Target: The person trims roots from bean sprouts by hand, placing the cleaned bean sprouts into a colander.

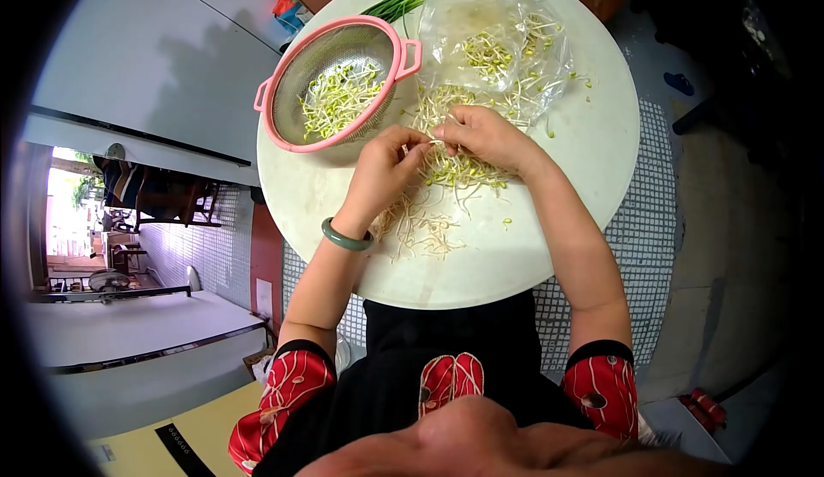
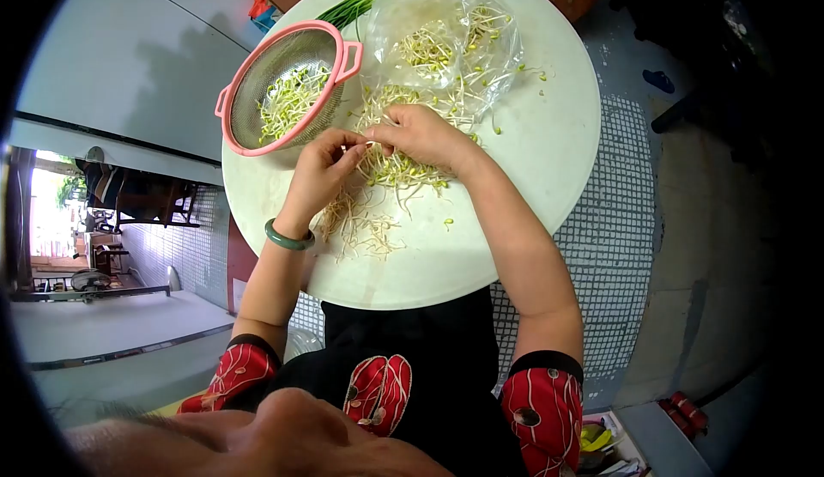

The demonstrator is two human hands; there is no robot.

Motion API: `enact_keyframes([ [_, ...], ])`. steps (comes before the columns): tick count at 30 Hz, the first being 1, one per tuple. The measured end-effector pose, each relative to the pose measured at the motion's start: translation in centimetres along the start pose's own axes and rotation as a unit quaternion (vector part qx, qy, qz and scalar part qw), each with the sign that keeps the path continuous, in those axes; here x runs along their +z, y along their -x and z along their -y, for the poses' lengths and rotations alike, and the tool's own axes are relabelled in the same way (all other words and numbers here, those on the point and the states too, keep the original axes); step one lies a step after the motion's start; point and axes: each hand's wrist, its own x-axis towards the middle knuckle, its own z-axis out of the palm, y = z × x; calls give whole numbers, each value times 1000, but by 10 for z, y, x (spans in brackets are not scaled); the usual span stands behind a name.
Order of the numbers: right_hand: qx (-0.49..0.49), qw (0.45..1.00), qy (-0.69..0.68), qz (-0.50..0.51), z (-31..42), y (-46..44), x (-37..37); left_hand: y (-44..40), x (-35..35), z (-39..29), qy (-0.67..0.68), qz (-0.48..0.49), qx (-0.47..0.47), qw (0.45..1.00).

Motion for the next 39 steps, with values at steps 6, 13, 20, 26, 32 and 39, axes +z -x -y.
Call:
enact_keyframes([
  [6,-24,998,-51,20,-8,0,7,2,-3,-33,-172,-27,67,982],
  [13,-2,999,41,16,-1,5,3,3,-1,-33,-219,-52,79,971],
  [20,-70,981,176,-42,-3,4,6,4,-3,-34,-210,-41,139,967],
  [26,-46,982,-172,-68,13,9,-5,17,-37,-18,-332,123,90,931],
  [32,-28,938,-344,-27,13,9,-11,4,-30,-10,-359,87,236,899],
  [39,-6,967,-253,-41,8,5,-5,2,-30,-12,-13,52,57,997],
])
